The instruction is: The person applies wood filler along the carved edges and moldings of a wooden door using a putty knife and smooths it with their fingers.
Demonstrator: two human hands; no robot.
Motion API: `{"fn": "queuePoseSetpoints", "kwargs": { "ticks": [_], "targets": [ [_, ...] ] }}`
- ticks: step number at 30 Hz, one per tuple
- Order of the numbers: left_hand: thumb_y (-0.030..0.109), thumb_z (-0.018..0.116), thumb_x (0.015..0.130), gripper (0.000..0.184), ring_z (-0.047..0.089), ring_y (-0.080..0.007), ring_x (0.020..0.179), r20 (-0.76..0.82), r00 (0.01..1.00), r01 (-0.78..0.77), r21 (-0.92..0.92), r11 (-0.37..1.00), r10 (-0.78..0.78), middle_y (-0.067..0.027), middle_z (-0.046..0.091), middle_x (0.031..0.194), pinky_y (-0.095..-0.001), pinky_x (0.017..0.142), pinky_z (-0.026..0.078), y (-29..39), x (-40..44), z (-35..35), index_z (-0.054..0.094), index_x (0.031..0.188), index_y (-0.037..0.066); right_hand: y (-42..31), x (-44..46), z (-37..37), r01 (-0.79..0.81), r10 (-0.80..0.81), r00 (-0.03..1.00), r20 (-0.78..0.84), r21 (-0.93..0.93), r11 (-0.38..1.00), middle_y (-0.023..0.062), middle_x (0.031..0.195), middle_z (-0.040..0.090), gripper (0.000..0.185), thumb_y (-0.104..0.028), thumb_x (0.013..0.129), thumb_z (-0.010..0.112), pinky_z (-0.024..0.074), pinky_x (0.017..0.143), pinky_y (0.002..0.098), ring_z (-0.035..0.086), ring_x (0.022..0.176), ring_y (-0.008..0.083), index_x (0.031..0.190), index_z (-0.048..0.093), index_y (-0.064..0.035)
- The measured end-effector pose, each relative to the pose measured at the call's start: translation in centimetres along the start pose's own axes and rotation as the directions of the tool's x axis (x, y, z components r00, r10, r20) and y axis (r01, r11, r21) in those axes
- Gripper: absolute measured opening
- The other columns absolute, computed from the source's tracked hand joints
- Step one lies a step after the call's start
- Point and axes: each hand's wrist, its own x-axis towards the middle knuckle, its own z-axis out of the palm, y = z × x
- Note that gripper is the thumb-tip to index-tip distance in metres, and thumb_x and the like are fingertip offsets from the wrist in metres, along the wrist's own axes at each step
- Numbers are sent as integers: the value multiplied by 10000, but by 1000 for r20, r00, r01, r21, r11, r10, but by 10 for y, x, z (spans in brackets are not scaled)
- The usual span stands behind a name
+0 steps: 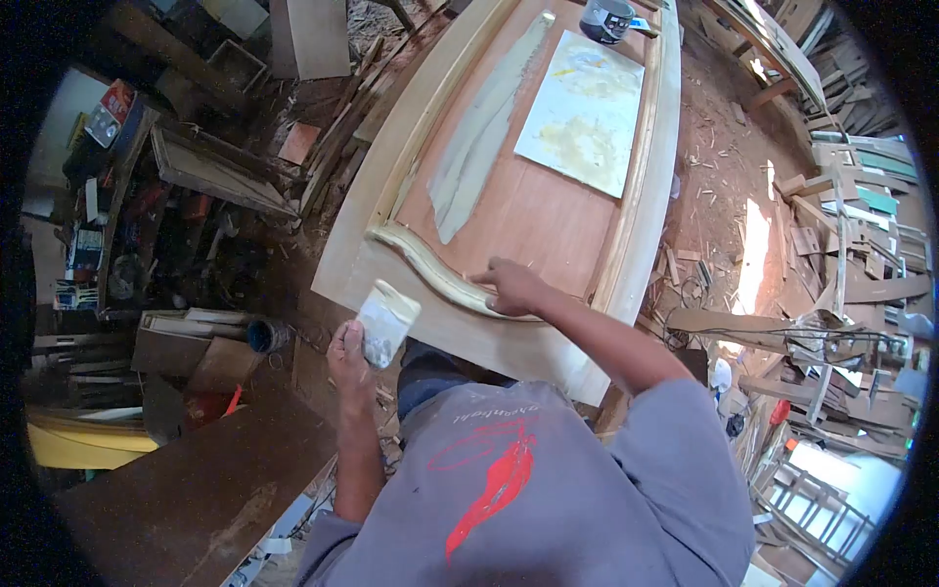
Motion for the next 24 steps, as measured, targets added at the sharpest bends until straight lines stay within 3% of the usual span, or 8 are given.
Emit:
{"fn": "queuePoseSetpoints", "kwargs": {
  "ticks": [3,5,7,10,11,14,17,24],
  "targets": [
    [306,560,1115,317,639,-133,944,-241,970,-49,-221,974,-6,-64,676,1035,-304,826,532,3,-2,54,639,1132,-1,-56,-32,-22,-46,250,909,-333,517,855,169,1152,628,837,-175,812,742,537,939,410,630,987,290,1608,484,-154],
    [317,519,1134,328,627,-159,1000,-335,942,-98,-229,968,16,-89,665,1078,-336,878,525,15,1,99,615,1144,3,-88,-41,-19,6,321,819,-475,567,824,186,1206,618,912,-175,802,759,540,956,411,630,1022,295,1641,404,-113],
    [309,496,1146,334,616,-178,1003,-262,959,-157,-188,969,105,-102,663,1077,-361,912,509,4,7,129,609,1131,-5,-118,-45,-24,34,369,753,-544,593,805,239,1377,561,1112,-185,782,809,498,1069,449,606,1191,354,1691,189,-26],
    [302,464,1160,354,605,-199,982,-131,974,-204,-164,965,184,-120,660,1063,-385,917,499,-3,5,172,600,1128,-23,-137,-35,-14,25,377,576,-725,476,879,275,1529,474,1223,-201,775,838,390,1186,497,511,1370,414,1693,58,13],
    [301,454,1165,362,602,-204,970,-83,976,-214,-163,963,203,-125,660,1055,-390,912,498,-2,5,182,597,1129,-30,-142,-37,-18,46,425,606,-672,564,825,297,1671,301,1274,-186,773,841,248,1272,521,338,1532,446,1685,-23,27],
    [314,443,1169,384,604,-215,967,-110,954,-273,55,960,278,-132,654,1046,-388,910,498,-4,18,186,587,1126,-40,-141,-48,-28,41,389,553,-737,490,871,297,1729,163,1229,-120,785,792,166,1312,509,208,1600,442,1681,-36,34],
    [303,441,1169,381,605,-220,955,-91,952,-288,48,956,291,-138,654,1038,-389,905,498,-4,24,185,584,1116,-46,-146,-55,-37,102,284,590,-756,419,902,297,1749,68,1195,-45,787,736,106,1331,491,96,1631,440,1675,-58,46],
    [276,448,1167,371,608,-238,946,-47,882,-440,269,857,468,-163,652,1049,-400,893,504,-2,17,189,590,1124,-65,-155,-75,-52,317,385,605,-698,654,687,312,1738,91,1161,6,774,672,78,1329,516,105,1630,445,1673,-62,48]
  ]
}}
